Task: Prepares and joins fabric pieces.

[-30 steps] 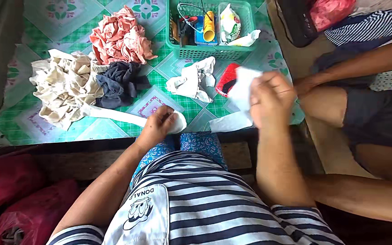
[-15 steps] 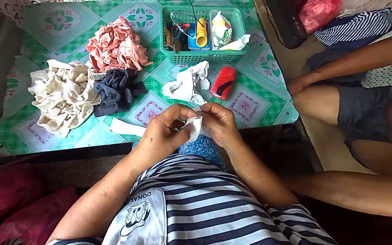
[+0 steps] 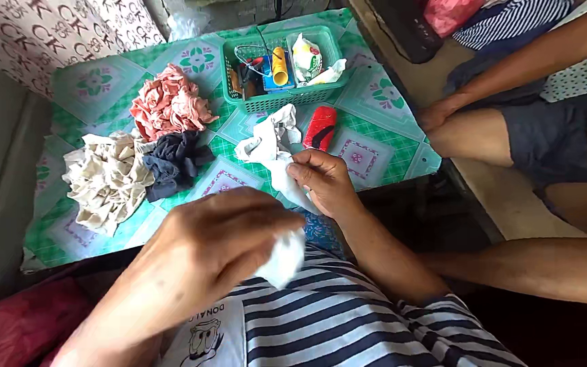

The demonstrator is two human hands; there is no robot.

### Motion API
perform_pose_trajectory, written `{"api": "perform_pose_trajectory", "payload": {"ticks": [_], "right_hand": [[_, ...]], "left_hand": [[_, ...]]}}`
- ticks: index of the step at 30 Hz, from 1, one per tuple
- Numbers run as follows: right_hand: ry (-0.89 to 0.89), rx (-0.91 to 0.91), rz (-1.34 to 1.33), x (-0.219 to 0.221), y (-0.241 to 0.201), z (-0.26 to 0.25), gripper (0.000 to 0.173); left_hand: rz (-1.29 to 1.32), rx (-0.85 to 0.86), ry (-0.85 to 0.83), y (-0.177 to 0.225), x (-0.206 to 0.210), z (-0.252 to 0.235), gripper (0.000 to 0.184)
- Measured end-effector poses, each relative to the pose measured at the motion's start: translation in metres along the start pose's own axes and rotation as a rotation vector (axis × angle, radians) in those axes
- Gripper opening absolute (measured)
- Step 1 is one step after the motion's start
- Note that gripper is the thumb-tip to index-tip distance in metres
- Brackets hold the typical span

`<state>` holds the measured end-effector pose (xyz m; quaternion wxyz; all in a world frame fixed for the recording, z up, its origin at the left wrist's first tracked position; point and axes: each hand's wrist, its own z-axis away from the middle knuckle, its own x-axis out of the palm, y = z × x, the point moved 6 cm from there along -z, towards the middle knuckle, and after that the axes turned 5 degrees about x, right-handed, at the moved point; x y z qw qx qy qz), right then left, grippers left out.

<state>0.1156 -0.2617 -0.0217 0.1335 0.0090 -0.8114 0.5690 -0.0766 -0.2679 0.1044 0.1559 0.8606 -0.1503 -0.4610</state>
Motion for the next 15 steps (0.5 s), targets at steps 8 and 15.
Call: {"api": "perform_pose_trajectory", "payload": {"ticks": [8,15], "right_hand": [[0.0,0.022,-0.058,-0.003,0.0,0.002,0.009],[0.0,-0.012,-0.135,-0.001,-0.005,0.001,0.009]], "left_hand": [[0.108,-0.134,0.051,-0.029,0.008,0.0,0.019],[-0.032,-0.237,0.094,-0.052,0.017,-0.009,0.015]]}}
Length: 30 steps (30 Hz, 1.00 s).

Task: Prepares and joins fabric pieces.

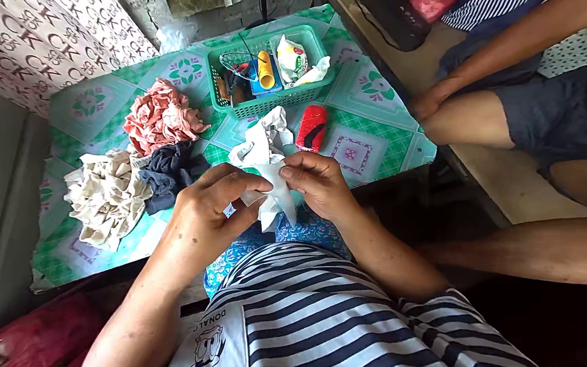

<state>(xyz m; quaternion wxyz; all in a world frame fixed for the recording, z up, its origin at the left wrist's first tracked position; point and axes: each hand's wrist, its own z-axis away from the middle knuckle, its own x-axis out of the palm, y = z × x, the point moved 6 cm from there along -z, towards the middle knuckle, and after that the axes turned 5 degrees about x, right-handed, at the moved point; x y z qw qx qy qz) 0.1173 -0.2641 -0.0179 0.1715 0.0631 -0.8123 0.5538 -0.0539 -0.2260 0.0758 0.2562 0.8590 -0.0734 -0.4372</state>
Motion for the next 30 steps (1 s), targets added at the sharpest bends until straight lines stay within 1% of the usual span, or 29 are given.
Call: {"api": "perform_pose_trajectory", "payload": {"ticks": [3,7,10,13,16,23,30], "right_hand": [[-0.013,-0.011,-0.013,0.003,-0.001,-0.002,0.009],[0.0,-0.015,-0.016,0.004,-0.002,-0.002,0.009],[0.002,-0.02,-0.014,0.004,-0.003,-0.001,0.009],[0.003,-0.032,0.001,0.004,-0.006,-0.001,0.009],[0.016,-0.039,0.014,0.003,-0.009,-0.007,0.01],[0.056,-0.067,-0.011,-0.005,-0.015,-0.025,0.01],[0.047,-0.071,-0.021,-0.004,-0.016,-0.03,0.01]], "left_hand": [[0.06,-0.047,0.023,-0.013,0.004,0.0,0.012],[0.389,-0.178,0.05,-0.031,0.01,-0.003,0.011],[0.63,-0.303,0.062,-0.043,0.016,-0.005,0.016],[0.747,-0.379,0.08,-0.046,0.018,-0.01,0.018],[0.75,-0.351,0.09,-0.047,0.015,-0.018,0.018],[0.662,-0.247,0.097,-0.037,-0.001,-0.041,0.014],[0.618,-0.215,0.104,-0.03,-0.007,-0.053,0.013]]}}
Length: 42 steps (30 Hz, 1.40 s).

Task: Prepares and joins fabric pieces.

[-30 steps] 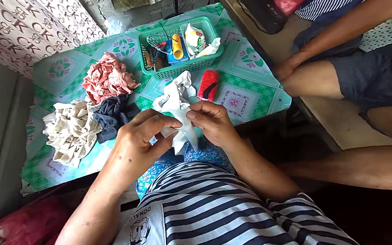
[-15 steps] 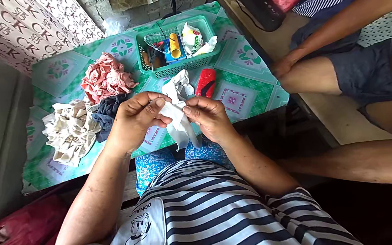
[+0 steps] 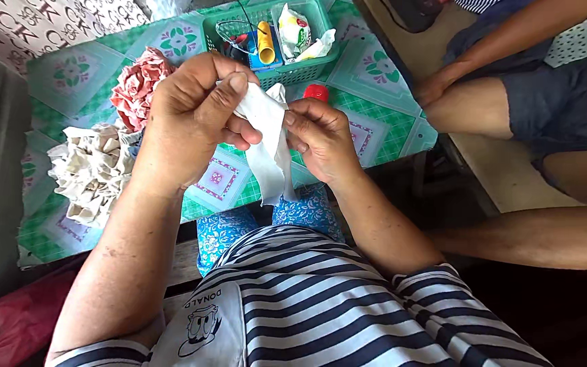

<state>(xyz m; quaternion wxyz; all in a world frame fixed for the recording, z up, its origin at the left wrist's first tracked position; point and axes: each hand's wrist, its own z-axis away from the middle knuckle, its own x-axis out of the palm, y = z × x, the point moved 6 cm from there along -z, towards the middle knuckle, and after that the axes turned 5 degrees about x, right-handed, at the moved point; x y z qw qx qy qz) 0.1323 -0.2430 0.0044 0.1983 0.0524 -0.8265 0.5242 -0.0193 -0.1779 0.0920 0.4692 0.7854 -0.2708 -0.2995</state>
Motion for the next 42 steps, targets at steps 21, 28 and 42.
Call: {"api": "perform_pose_trajectory", "payload": {"ticks": [21,28,42], "right_hand": [[-0.04,0.032,0.063,0.021,-0.002,0.014,0.01],[-0.055,0.011,0.115,0.025,0.006,0.017,0.01],[-0.092,-0.141,0.342,0.042,-0.008,0.026,0.011]], "left_hand": [[0.259,-0.13,0.119,-0.04,0.003,0.047,0.018],[0.254,-0.055,0.132,-0.042,0.002,0.058,0.015],[0.114,0.099,0.226,-0.039,0.012,0.071,0.011]]}}
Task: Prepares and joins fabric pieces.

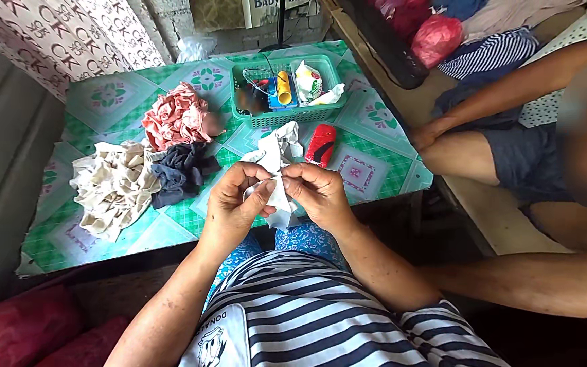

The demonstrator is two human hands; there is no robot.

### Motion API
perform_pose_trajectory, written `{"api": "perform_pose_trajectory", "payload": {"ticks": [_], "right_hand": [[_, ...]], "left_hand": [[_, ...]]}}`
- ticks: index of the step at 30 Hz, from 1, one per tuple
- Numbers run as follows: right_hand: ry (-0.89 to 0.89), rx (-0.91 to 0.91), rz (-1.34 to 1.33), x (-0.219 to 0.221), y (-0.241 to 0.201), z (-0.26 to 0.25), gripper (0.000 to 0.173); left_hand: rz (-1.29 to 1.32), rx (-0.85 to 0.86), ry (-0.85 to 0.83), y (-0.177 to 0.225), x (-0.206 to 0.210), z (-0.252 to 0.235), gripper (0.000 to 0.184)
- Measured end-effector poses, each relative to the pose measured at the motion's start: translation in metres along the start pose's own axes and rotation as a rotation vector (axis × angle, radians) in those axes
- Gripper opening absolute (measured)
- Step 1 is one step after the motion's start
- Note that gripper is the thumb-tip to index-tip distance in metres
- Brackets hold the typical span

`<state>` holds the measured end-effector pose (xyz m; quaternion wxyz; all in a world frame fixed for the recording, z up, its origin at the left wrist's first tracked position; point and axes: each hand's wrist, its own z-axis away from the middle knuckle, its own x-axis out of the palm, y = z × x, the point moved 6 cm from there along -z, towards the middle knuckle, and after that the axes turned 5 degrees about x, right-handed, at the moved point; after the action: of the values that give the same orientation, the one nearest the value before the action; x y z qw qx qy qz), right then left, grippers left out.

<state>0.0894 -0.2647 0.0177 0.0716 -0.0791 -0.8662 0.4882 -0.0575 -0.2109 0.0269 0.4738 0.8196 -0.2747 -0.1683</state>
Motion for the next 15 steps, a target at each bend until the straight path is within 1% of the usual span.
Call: {"api": "perform_pose_trajectory", "payload": {"ticks": [10,15], "right_hand": [[-0.018,-0.044,0.072,0.0005,-0.0047,0.0029,0.01],[-0.06,-0.094,0.119,0.0004,-0.0085,0.0034,0.012]], "left_hand": [[-0.032,0.011,0.003,0.0007,0.0006,0.0022,0.011],[-0.064,0.003,0.005,0.0019,0.0007,0.0041,0.011]]}}
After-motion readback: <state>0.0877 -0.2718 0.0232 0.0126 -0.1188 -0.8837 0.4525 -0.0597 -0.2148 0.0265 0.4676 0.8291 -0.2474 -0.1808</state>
